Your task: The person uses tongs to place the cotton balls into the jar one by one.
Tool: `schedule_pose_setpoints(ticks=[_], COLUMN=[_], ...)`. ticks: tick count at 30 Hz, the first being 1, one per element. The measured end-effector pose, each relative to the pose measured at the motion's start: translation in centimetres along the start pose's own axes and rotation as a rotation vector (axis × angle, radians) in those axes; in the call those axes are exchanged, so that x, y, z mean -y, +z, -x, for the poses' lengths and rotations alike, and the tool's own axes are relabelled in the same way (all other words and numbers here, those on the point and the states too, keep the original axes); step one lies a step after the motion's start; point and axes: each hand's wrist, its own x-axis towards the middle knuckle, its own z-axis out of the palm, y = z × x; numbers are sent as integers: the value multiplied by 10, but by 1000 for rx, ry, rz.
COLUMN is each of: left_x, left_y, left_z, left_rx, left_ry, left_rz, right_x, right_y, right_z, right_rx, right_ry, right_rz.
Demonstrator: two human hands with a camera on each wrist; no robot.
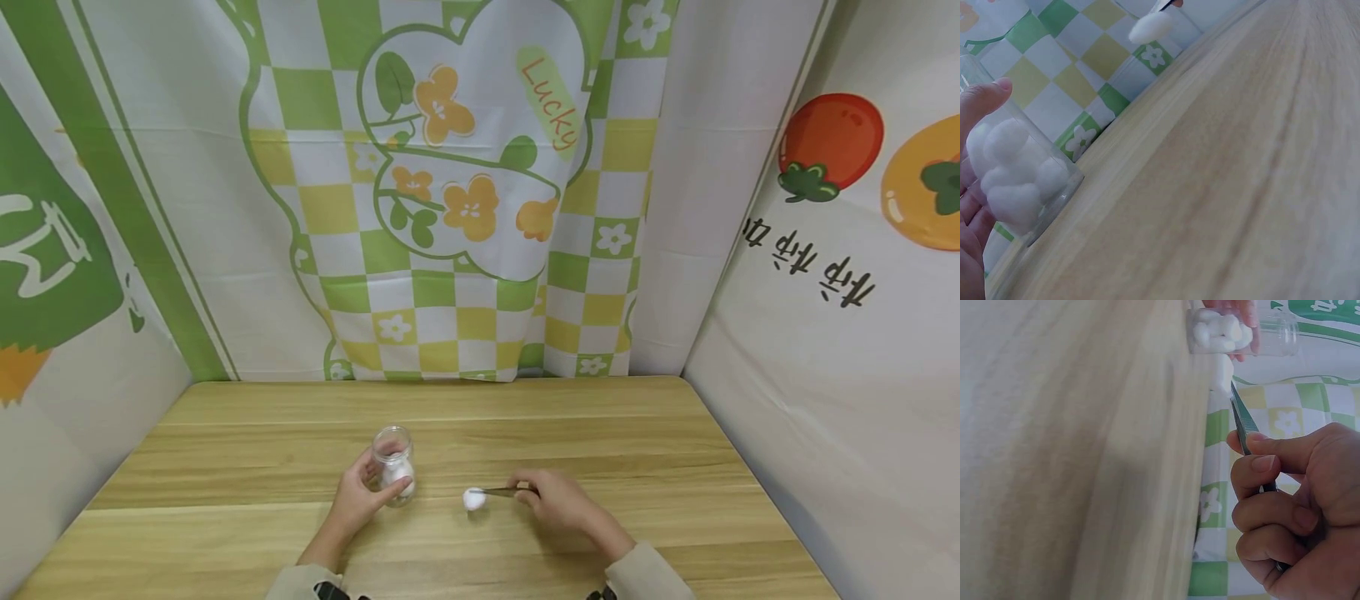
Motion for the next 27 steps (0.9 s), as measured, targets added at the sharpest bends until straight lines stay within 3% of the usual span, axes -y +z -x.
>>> schedule_pose_setpoints(ticks=[9, 27], left_x=[0, 0], left_y=[0, 0], left_z=[0, 0], left_rx=[3, 15], left_ry=[23, 13], left_rz=[-4, 12], right_x=[2, 15], right_y=[-5, -11], right_z=[-5, -12], right_rx=[-43, -68], right_ry=[-78, -17], right_rz=[36, 43])
